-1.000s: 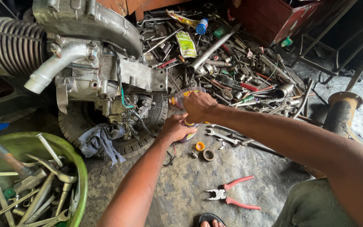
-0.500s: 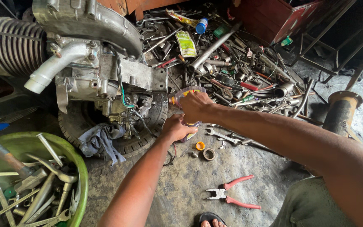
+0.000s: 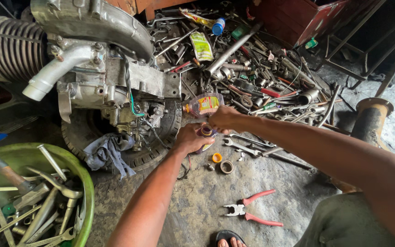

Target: The person pours a reddish liquid from a plastic bottle into a small opening on a disassembled engine block. They use a cloth to wipe the bottle's mouth and the engine area. The person then picks up a second bottle, opens it, and pours more liquid into the same opening.

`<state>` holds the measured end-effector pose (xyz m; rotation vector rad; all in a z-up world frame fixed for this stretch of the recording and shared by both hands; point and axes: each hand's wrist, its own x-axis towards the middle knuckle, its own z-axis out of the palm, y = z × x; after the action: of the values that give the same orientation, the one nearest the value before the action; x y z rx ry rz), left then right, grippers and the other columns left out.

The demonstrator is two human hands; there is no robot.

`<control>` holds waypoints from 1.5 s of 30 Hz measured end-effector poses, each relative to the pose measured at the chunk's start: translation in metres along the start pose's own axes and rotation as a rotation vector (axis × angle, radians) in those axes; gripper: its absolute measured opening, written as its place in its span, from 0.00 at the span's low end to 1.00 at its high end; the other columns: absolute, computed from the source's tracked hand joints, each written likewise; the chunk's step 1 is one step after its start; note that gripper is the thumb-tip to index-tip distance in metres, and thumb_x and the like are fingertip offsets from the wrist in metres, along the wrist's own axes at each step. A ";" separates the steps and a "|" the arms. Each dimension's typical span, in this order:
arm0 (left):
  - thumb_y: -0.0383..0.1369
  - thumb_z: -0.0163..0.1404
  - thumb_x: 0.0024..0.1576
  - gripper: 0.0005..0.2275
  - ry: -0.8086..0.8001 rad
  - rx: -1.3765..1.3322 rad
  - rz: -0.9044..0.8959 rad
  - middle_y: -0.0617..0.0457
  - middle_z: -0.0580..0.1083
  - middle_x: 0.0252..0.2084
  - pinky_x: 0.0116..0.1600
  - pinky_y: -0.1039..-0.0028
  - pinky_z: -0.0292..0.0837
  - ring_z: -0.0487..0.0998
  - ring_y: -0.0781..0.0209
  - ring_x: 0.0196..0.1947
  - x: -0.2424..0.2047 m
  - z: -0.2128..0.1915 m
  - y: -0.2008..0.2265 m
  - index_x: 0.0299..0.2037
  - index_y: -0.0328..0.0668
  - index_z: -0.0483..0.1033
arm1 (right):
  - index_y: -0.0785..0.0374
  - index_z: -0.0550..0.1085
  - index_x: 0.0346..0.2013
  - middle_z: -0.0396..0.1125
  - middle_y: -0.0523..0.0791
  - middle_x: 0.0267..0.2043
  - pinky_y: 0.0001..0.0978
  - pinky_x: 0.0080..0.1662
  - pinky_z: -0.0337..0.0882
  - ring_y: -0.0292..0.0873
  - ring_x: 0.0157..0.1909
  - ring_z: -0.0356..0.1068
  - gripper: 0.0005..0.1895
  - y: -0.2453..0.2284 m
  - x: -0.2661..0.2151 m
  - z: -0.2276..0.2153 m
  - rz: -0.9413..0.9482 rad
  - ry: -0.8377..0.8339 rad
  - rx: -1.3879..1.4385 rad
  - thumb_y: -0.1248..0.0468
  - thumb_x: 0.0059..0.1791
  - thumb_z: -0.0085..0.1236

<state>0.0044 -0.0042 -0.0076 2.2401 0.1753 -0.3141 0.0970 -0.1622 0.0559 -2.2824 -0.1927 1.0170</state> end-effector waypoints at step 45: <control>0.44 0.65 0.31 0.20 0.081 0.149 0.461 0.51 0.80 0.25 0.35 0.70 0.77 0.80 0.61 0.24 -0.066 -0.149 0.156 0.32 0.44 0.84 | 0.64 0.68 0.61 0.72 0.49 0.55 0.46 0.52 0.78 0.48 0.54 0.73 0.36 -0.016 -0.057 -0.080 -0.202 -0.562 0.190 0.71 0.39 0.69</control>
<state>0.0020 0.0111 0.2170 2.3608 -0.3293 0.0139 0.1161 -0.2094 0.1414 -1.7231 -0.5217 1.4738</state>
